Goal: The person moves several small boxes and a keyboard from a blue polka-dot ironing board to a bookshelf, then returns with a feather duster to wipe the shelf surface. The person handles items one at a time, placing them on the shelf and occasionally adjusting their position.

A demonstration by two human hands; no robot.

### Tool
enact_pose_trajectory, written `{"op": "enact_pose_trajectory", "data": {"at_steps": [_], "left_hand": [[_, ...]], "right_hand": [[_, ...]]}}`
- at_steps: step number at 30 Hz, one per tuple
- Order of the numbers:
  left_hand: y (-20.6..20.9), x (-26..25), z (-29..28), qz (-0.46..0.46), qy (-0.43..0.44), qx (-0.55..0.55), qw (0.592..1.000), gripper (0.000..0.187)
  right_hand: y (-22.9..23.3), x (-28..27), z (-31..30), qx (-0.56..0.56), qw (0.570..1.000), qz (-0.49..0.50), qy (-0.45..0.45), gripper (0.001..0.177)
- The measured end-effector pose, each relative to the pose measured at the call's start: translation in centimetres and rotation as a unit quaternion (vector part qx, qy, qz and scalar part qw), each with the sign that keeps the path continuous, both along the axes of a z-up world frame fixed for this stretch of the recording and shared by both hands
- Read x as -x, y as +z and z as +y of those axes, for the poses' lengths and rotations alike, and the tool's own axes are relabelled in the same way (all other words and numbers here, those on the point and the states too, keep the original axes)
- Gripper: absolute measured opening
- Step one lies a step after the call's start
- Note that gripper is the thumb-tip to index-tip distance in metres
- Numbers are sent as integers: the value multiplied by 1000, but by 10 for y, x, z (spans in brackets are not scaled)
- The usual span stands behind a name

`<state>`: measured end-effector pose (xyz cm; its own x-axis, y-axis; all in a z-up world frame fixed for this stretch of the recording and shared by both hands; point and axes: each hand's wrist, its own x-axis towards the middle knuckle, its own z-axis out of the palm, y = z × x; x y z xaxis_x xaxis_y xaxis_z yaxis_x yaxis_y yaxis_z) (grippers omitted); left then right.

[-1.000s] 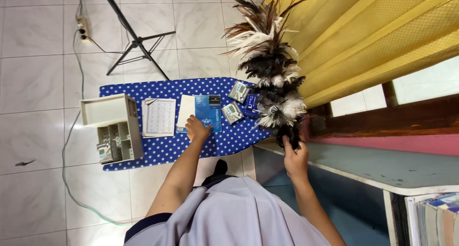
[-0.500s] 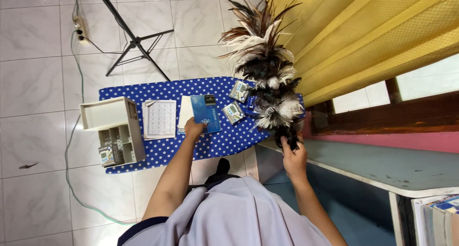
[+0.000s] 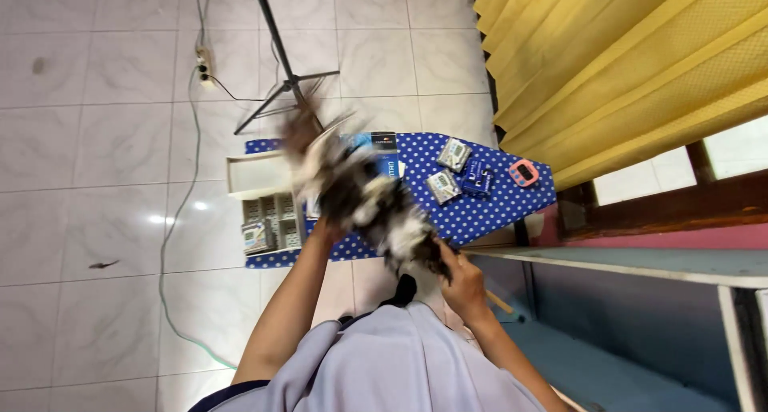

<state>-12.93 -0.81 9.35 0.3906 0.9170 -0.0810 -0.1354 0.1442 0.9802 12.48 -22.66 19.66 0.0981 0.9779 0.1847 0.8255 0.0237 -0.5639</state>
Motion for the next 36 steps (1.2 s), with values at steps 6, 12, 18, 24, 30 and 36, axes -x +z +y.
{"op": "enact_pose_trajectory", "data": {"at_steps": [6,12,18,24,30,36], "left_hand": [[-10,65,-28,-85,-55,59,993,72],[14,97,-50,-131,-115,22,984,79],[89,103,-86,-200,-84,174,960,72],[113,85,-105,-231,-116,187,948,66],[117,48,-114,-183,-17,66,981,79],[131,-2,-137,-378,-135,179,898,65]], "right_hand": [[-19,48,-18,-43,996,38,-70,65],[-25,94,-57,-30,999,-19,-24,58],[-44,89,-76,-136,977,71,-149,54],[-70,95,-111,94,794,485,-354,29],[-62,100,-153,109,767,598,-204,15],[-10,95,-178,86,933,286,-203,17]]}}
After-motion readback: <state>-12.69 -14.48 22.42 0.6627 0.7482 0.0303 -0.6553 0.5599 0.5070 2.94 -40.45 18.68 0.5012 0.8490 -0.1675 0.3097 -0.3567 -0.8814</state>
